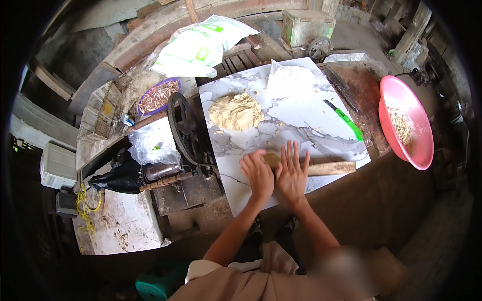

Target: The person flattens pieces of dough using a rolling pin on a white surface, trims the edges with a green knife, and then passes a piece of dough through a manual noodle-making tool into a pink bowl containing flour and pre-cut noodles.

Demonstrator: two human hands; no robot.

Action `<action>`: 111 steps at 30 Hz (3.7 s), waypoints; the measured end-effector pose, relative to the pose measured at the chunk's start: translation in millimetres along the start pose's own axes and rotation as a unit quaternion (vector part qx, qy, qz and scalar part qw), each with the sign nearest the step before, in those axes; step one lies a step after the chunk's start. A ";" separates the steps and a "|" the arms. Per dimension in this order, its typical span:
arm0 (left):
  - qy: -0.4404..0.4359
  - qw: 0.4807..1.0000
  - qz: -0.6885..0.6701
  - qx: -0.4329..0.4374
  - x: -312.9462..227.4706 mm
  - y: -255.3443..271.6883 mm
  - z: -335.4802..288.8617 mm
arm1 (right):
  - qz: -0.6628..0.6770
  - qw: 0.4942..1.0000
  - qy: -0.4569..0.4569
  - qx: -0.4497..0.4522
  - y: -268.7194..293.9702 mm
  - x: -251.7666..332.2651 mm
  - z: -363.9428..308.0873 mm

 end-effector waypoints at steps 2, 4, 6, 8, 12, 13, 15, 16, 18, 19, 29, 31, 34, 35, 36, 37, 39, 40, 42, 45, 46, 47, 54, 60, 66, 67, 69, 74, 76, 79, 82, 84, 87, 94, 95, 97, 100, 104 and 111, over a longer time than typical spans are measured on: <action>-0.001 1.000 -0.011 0.020 4.1 2.6 -9.7 | 0.003 1.000 0.009 0.002 0.9 6.8 -12.9; -0.048 0.998 -0.032 -0.026 -5.6 14.5 -14.5 | 0.033 0.999 -0.004 0.001 3.1 4.9 -19.2; -0.042 0.999 -0.020 -0.027 -7.8 10.3 1.0 | 0.021 1.000 0.011 0.011 -1.7 1.6 -2.0; 0.001 0.999 -0.031 -0.038 -5.9 3.2 22.1 | 0.009 0.999 0.030 0.014 -7.3 -3.3 25.0; 0.025 0.996 0.036 -0.077 -12.2 -4.9 64.1 | 0.017 0.998 0.068 0.003 -23.2 -9.1 75.4; 0.043 0.995 0.041 -0.078 -8.3 -7.7 72.0 | 0.000 0.997 0.075 -0.013 -24.8 -8.1 85.6; 0.060 0.994 0.045 -0.084 -4.8 -9.5 65.5 | -0.010 0.996 0.089 -0.024 -23.9 -7.1 87.7; 0.066 0.993 0.047 -0.088 -1.2 -10.3 63.2 | -0.003 0.995 0.098 -0.022 -23.9 -4.7 81.3; 0.045 0.994 -0.043 -0.088 7.3 -10.3 37.4 | 0.046 0.993 0.108 -0.001 -19.3 -2.5 53.7; 0.017 0.987 -0.133 -0.083 8.7 -8.7 20.8 | 0.033 0.992 0.117 0.037 -19.8 1.9 36.2; -0.017 0.994 -0.042 -0.100 -17.9 27.6 -53.6 | 0.130 0.959 0.225 0.118 23.1 -36.4 -21.9; 0.014 0.991 -0.090 -0.097 -18.6 29.7 -52.4 | 0.195 0.930 0.285 0.128 30.9 -41.9 -10.4; 0.007 0.988 -0.094 -0.124 -19.8 42.7 -44.0 | 0.228 0.907 0.325 0.138 39.9 -32.1 8.6; 0.014 0.987 -0.097 -0.124 -17.3 44.1 -34.6 | 0.228 0.906 0.328 0.140 36.5 -30.5 16.5; 0.018 0.987 -0.095 -0.126 -13.4 45.2 -24.1 | 0.229 0.906 0.327 0.143 31.3 -27.5 24.6; 0.006 0.988 -0.081 -0.128 -10.6 44.2 -11.4 | 0.228 0.906 0.325 0.143 26.4 -24.8 33.5; -0.006 0.989 -0.065 -0.131 -1.7 37.2 4.0 | 0.229 0.908 0.318 0.150 11.4 -23.9 46.6; 0.005 0.992 -0.052 -0.111 8.1 29.1 9.4 | 0.231 0.906 0.322 0.149 7.9 -20.5 48.9; 0.017 0.995 -0.040 -0.091 20.9 18.9 14.6 | 0.239 0.904 0.328 0.136 6.4 -14.3 54.4; 0.036 0.996 -0.009 -0.084 30.2 13.5 23.7 | 0.215 0.930 0.255 0.151 -7.9 -9.9 77.7; 0.050 0.996 0.016 -0.079 23.3 11.0 31.0 | 0.208 0.934 0.248 0.150 -15.9 -14.8 86.7; 0.063 0.994 0.041 -0.074 16.6 8.9 38.8 | 0.183 0.953 0.205 0.131 -27.2 -24.7 100.5; 0.215 0.974 0.057 -0.043 46.7 -9.8 48.3 | 0.129 0.977 0.127 0.116 -63.8 -23.8 107.1; 0.092 0.987 0.110 -0.070 15.9 8.7 1.6 | 0.071 0.979 0.188 0.034 -18.1 -17.2 55.3; 0.083 0.985 0.121 -0.093 23.2 6.1 49.9 | 0.060 0.985 0.161 0.013 -33.5 -12.2 98.8; 0.073 0.986 0.113 -0.102 20.8 6.2 55.2 | 0.056 0.987 0.147 0.021 -38.6 -13.9 104.4; 0.075 0.988 0.114 -0.076 19.9 0.6 50.7 | 0.054 0.989 0.135 0.030 -40.4 -17.9 106.9; 0.006 0.995 0.093 -0.044 6.2 7.0 -7.7 | 0.033 0.976 0.208 0.054 -9.7 -7.1 37.8; 0.015 0.989 0.140 -0.039 0.6 8.9 -16.6 | 0.023 0.979 0.192 0.067 -11.8 -11.5 36.4; -0.007 0.989 0.148 -0.018 -2.2 7.0 14.4 | 0.014 0.981 0.183 0.059 -21.5 -13.4 56.4; -0.022 0.984 0.161 -0.070 -4.4 11.8 48.4 | 0.017 0.982 0.183 0.034 -35.6 -11.1 88.8; -0.016 0.983 0.168 -0.071 -3.3 8.4 52.7 | 0.015 0.984 0.177 0.022 -40.3 -11.8 97.2; -0.025 0.985 0.152 -0.075 -0.8 9.9 29.8 | 0.031 0.979 0.197 0.040 -32.1 -10.2 69.8; -0.069 0.993 0.097 -0.001 -19.1 18.8 -37.3 | 0.139 0.970 0.183 0.075 14.0 -14.7 -5.2; -0.079 0.994 0.077 0.009 -19.2 18.8 -37.7 | 0.132 0.967 0.192 0.106 8.2 -17.4 -12.3; -0.095 0.994 0.055 0.015 -21.6 20.7 -34.7 | 0.121 0.963 0.200 0.130 4.5 -25.0 -11.7; -0.110 0.992 0.058 0.036 -26.1 15.9 -18.9 | 0.166 0.949 0.243 0.110 13.4 -33.7 6.0; -0.119 0.991 -0.067 0.004 -26.4 2.9 16.8 | 0.162 0.962 0.194 0.102 25.6 -55.4 38.2; -0.126 0.989 -0.071 -0.014 -29.2 -19.1 46.0 | 0.166 0.956 0.207 0.123 11.3 -58.8 53.9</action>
Point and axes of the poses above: each hand's wrist, its own z-axis towards the middle knuckle, its own y-axis out of the back of the hand, x = y × z, the point moved 8 cm from there along z, towards the middle knuckle, and after that the axes turned 10 degrees about z, right-handed, at the moved point
